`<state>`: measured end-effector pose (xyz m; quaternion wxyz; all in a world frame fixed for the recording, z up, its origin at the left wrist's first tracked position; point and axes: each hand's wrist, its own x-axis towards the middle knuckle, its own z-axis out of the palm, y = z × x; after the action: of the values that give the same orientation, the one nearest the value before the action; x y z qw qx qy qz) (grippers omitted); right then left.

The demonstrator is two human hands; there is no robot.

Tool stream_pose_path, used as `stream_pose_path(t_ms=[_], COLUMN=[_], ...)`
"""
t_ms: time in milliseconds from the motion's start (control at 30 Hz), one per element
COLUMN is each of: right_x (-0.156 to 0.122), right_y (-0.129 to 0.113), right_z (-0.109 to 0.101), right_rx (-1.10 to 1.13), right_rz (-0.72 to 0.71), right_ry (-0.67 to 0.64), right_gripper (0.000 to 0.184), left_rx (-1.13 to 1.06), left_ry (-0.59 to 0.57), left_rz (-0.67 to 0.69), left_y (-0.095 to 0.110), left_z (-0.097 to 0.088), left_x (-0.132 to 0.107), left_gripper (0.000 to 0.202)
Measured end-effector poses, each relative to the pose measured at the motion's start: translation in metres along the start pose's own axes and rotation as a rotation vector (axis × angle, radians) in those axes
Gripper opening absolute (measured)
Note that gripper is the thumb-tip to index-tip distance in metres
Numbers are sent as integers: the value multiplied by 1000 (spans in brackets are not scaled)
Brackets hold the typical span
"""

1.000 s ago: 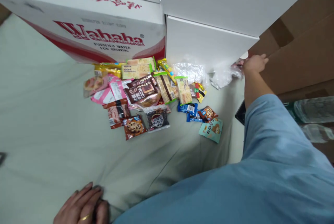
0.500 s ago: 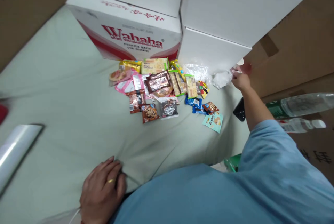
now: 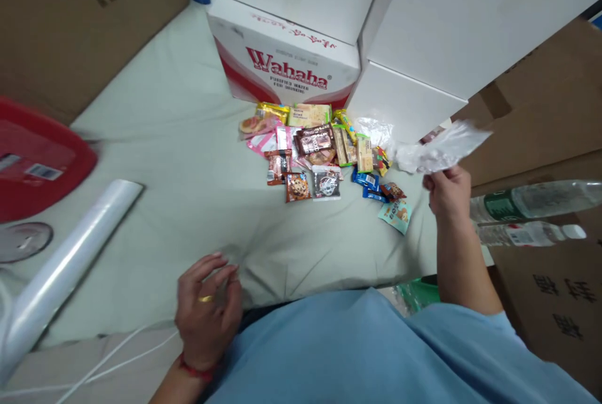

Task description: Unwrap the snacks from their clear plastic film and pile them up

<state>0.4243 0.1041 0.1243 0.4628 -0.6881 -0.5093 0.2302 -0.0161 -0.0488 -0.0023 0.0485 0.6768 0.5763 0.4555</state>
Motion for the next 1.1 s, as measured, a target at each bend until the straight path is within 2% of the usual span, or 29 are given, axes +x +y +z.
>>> stream_pose_path(t_ms=[100, 200, 333, 367, 433, 500, 567, 633, 667, 733, 800, 867, 967, 1100], right_x=[-63, -109, -135, -136, -134, -129, -124, -123, -125, -133, -142, -147, -145, -139], right_y=[-17, -19, -5, -2, 1, 0, -3, -6, -6, -3, 2, 8, 14, 14], right_z=[33, 71, 107, 111, 114, 111, 109, 111, 114, 125, 138, 148, 150, 136], right_rx=[415, 707, 901, 918, 926, 907, 868, 804, 746, 551, 328, 221, 294, 355], right_rz=[214, 458, 704, 739, 781, 778, 709, 572, 495, 349, 248, 225, 291, 334], right_ry=[-377, -751, -1183, -1271, -1372, -1308, -1078, -788, -669, -526, -477, -495, -557, -554], right_gripper=[33, 39, 46, 46, 46, 45, 45, 45, 47, 54, 67, 66, 43, 41], left_rx=[-148, -297, -471, -519, -611, -683, -728, -734, -730, -724, -722, -689, -578, -535], left_ry=[-113, -210, -317, -357, -470, -532, -477, -356, -315, -286, -300, -296, -210, -152], left_rz=[-42, -33, 56, 64, 30, -134, -384, -585, -635, -662, -652, -664, -727, -767], left_y=[20, 35, 43, 43, 41, 37, 35, 37, 39, 43, 46, 45, 34, 21], left_z=[5, 19, 42, 47, 55, 61, 65, 67, 68, 68, 68, 67, 63, 59], left_x=[14, 31, 59, 65, 72, 71, 66, 60, 58, 54, 52, 50, 48, 50], left_gripper=[26, 40, 72, 70, 48, 34, 37, 38, 38, 41, 43, 45, 45, 46])
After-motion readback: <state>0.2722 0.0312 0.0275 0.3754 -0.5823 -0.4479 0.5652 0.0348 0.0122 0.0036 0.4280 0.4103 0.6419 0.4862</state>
